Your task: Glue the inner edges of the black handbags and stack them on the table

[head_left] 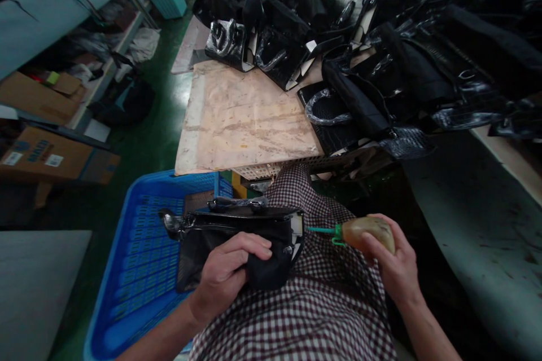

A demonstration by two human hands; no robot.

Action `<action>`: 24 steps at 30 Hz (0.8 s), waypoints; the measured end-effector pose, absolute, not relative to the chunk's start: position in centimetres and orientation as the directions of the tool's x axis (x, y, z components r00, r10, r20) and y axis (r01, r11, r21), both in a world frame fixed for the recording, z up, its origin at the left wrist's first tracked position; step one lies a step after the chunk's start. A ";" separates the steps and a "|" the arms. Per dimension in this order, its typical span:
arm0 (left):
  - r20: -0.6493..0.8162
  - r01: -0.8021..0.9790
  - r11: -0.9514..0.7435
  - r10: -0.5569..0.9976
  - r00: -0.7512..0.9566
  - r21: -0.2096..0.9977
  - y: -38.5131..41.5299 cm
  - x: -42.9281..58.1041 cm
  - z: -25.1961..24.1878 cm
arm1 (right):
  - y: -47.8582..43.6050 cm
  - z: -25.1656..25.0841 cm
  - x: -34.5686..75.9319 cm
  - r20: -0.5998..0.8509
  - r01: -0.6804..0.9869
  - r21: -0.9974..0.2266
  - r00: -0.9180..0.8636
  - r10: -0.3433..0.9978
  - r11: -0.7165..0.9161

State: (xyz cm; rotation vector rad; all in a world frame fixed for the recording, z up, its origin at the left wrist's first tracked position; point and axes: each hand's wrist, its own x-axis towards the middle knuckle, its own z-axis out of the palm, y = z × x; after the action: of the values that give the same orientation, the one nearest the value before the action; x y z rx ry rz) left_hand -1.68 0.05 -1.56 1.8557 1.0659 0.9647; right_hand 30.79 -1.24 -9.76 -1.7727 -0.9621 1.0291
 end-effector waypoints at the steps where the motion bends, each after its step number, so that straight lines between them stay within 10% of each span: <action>1: 0.230 0.315 -0.354 0.900 0.371 0.880 0.0 -1.6 -1.5 | -1.4 -9.6 30.8 -0.281 0.198 -0.911 0.345 0.896 -0.362; 24: 0.252 0.306 -0.386 0.883 0.397 0.870 -0.1 -1.6 -1.6 | -2.5 -10.5 29.5 -0.245 0.275 -0.908 0.268 0.932 -0.318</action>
State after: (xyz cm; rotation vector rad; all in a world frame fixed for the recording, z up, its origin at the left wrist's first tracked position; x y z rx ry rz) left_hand -1.57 -0.07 -1.58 1.8931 1.0203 0.9591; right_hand 29.45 -2.47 -10.49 -1.7640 -1.1041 1.0692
